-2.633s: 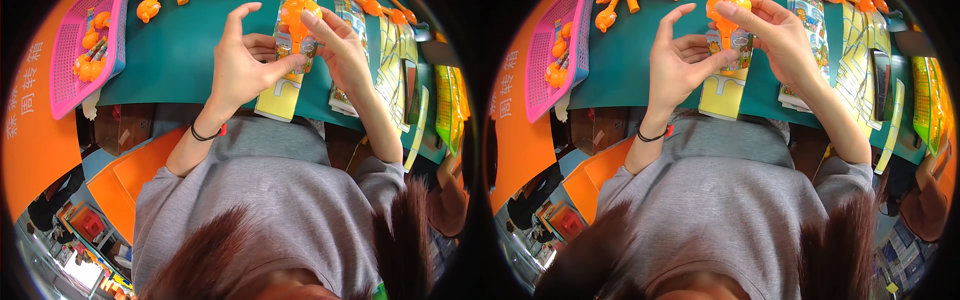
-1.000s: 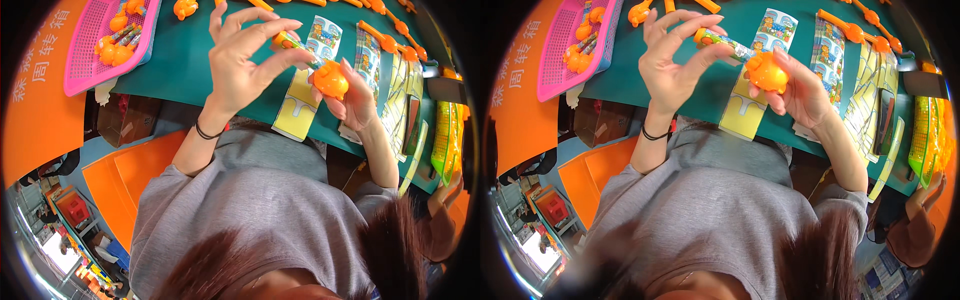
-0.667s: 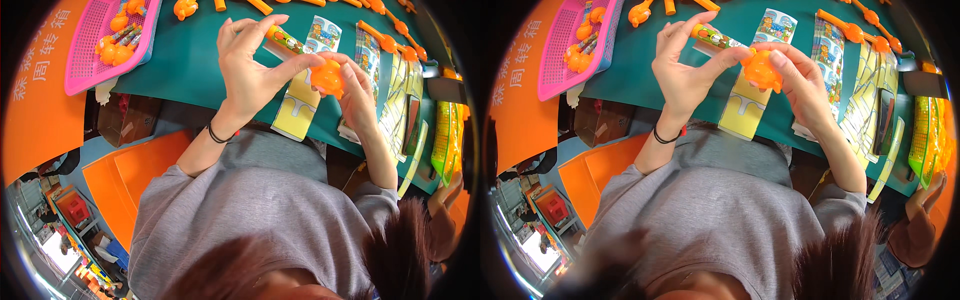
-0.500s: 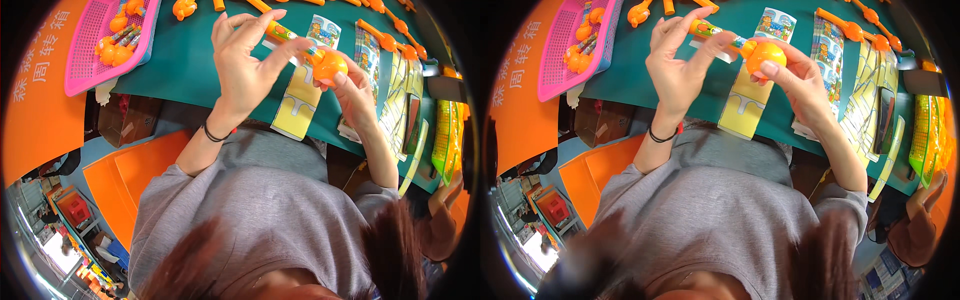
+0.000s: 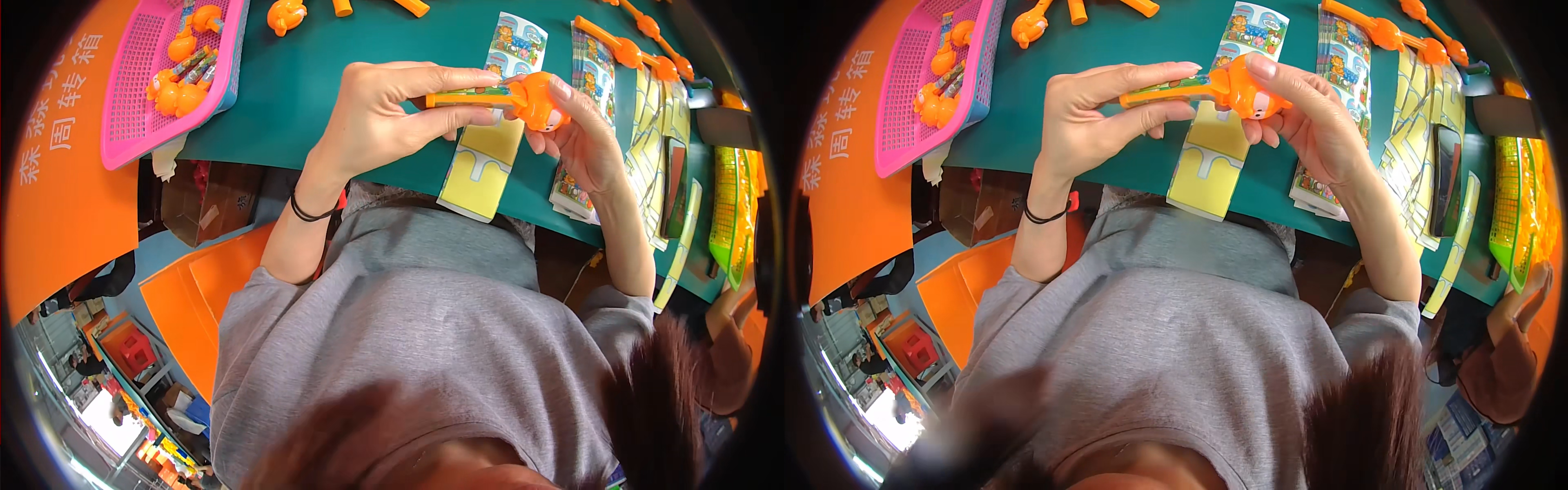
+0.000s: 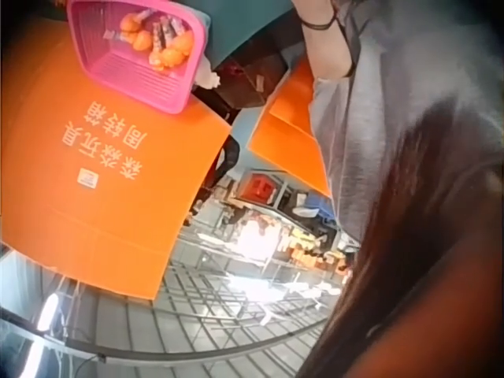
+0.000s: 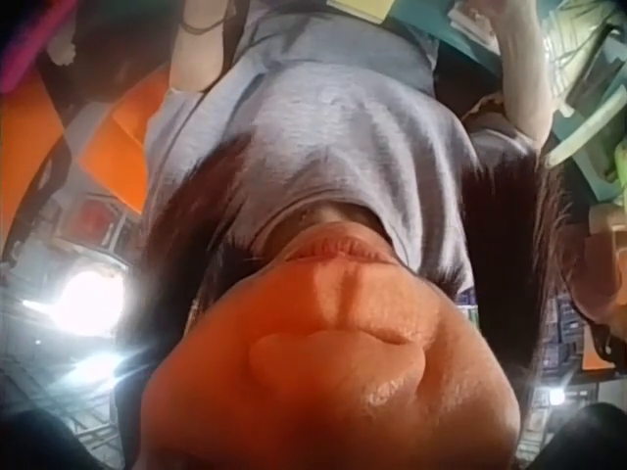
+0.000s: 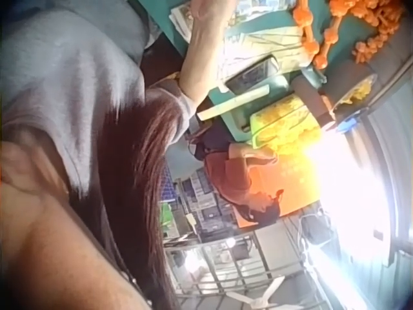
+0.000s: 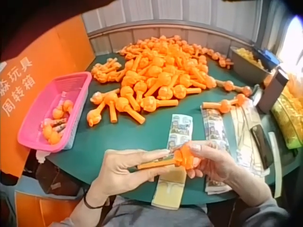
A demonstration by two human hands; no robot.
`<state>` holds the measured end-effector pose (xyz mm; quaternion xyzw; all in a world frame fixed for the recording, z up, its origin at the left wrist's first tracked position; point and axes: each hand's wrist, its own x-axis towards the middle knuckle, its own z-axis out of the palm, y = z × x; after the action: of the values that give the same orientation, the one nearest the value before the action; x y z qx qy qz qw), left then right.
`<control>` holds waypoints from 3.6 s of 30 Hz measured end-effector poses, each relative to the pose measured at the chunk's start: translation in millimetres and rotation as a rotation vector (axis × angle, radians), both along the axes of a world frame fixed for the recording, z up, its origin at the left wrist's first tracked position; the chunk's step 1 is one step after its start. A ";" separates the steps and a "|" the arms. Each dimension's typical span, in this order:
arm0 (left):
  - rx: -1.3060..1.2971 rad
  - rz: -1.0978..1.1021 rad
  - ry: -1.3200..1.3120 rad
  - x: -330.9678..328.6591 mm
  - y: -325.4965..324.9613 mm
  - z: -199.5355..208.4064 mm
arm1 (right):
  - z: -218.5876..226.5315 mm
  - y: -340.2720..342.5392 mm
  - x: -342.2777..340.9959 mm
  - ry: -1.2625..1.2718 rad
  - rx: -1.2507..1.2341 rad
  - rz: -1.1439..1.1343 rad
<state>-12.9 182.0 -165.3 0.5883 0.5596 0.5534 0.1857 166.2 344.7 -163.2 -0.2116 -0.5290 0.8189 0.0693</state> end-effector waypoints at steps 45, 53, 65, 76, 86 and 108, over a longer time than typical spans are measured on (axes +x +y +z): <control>-0.340 -0.010 -0.576 39.1 1.5 -29.7 | -0.4 23.3 -41.5 0.276 1.206 -0.490; -0.236 0.108 -0.606 47.5 7.3 -36.3 | -9.4 -5.1 -2.8 0.193 1.263 -0.057; -0.222 0.134 -0.476 43.2 11.5 -39.0 | -14.2 -9.0 -4.0 0.243 1.240 -0.147; -0.249 0.083 -0.542 44.1 14.2 -43.9 | -26.0 -9.7 -7.3 0.224 1.384 -0.245; -0.220 0.117 -0.621 41.6 17.2 -44.2 | -12.2 0.8 -7.4 0.212 1.239 -0.040; -0.357 0.255 -0.258 49.7 6.9 -33.9 | -31.5 -7.4 -12.6 0.193 1.261 -0.139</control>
<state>36.8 188.9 -199.2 0.3952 0.6899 0.5352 0.2853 153.6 337.4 -194.7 -0.0893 -0.8855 0.3594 0.2807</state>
